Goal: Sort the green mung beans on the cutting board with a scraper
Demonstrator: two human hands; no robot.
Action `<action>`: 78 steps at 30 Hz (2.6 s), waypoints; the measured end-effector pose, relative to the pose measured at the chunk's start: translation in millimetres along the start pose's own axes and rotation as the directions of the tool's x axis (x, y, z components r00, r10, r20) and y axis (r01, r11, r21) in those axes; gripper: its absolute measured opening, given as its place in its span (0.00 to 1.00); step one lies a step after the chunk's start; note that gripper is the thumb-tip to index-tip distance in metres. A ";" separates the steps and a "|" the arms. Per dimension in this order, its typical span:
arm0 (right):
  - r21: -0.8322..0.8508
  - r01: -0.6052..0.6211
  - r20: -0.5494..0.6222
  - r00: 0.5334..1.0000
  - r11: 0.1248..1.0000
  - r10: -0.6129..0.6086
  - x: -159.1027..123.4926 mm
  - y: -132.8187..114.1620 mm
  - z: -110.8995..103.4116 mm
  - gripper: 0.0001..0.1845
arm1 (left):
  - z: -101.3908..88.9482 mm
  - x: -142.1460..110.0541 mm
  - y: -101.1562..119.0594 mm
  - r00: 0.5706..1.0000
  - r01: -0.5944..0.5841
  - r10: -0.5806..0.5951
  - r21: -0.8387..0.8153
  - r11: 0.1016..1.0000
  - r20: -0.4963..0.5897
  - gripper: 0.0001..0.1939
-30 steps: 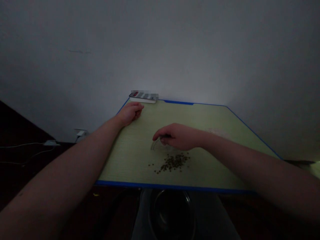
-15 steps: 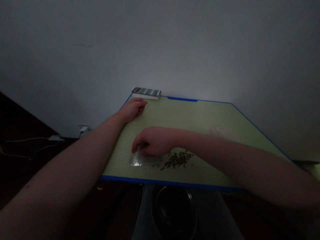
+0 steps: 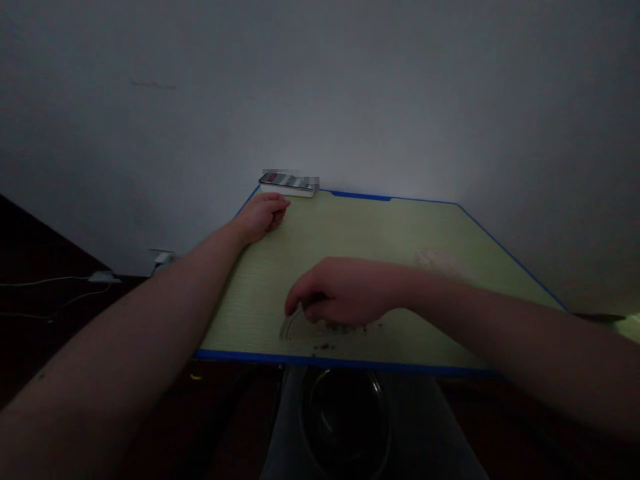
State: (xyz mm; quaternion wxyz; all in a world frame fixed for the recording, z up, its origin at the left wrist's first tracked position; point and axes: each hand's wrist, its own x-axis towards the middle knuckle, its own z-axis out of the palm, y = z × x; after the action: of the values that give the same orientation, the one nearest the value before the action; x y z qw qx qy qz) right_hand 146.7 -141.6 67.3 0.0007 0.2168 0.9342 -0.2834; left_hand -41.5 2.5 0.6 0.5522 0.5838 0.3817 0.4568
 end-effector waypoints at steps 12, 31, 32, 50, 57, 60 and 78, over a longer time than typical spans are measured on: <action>-0.036 -0.516 -0.256 0.833 0.856 0.491 -134.1 27.5 19.9 0.16 | 0.6 0.1 0.3 1.000 0.005 -0.005 -0.001 1.000 -0.025 0.12; 0.066 -0.403 -0.234 0.883 0.913 0.407 -100.4 17.5 31.6 0.18 | -2.6 1.2 -2.8 1.000 -0.011 0.011 -0.002 1.000 -0.014 0.11; 0.066 -0.406 -0.237 0.881 0.911 0.410 -99.4 16.7 31.6 0.18 | -2.4 1.1 -2.6 1.000 -0.013 0.013 -0.001 1.000 -0.015 0.12; 0.044 -0.397 -0.251 0.884 0.917 0.395 -82.8 7.3 31.5 0.16 | 0.0 -1.0 0.8 1.000 0.002 -0.001 0.009 1.000 -0.008 0.12; 0.016 -0.372 -0.246 0.898 0.928 0.365 -74.6 6.0 30.1 0.15 | -1.2 0.4 -0.6 1.000 0.015 -0.015 0.000 1.000 -0.021 0.12; 0.007 -0.366 -0.244 0.902 0.930 0.357 -71.1 5.0 30.3 0.15 | -1.2 0.5 -0.5 1.000 0.016 -0.016 0.006 1.000 -0.019 0.12; -0.012 -0.344 -0.242 0.912 0.939 0.331 -62.9 4.7 29.0 0.14 | 2.7 -2.1 2.6 0.999 0.017 -0.017 -0.002 1.000 -0.031 0.12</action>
State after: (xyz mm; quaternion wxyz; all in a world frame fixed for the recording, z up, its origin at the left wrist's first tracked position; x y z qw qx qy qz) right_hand 202.1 -178.9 48.3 -0.0555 0.4069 0.8834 -0.2257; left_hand -39.6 -0.5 3.0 0.5503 0.5730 0.3948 0.4615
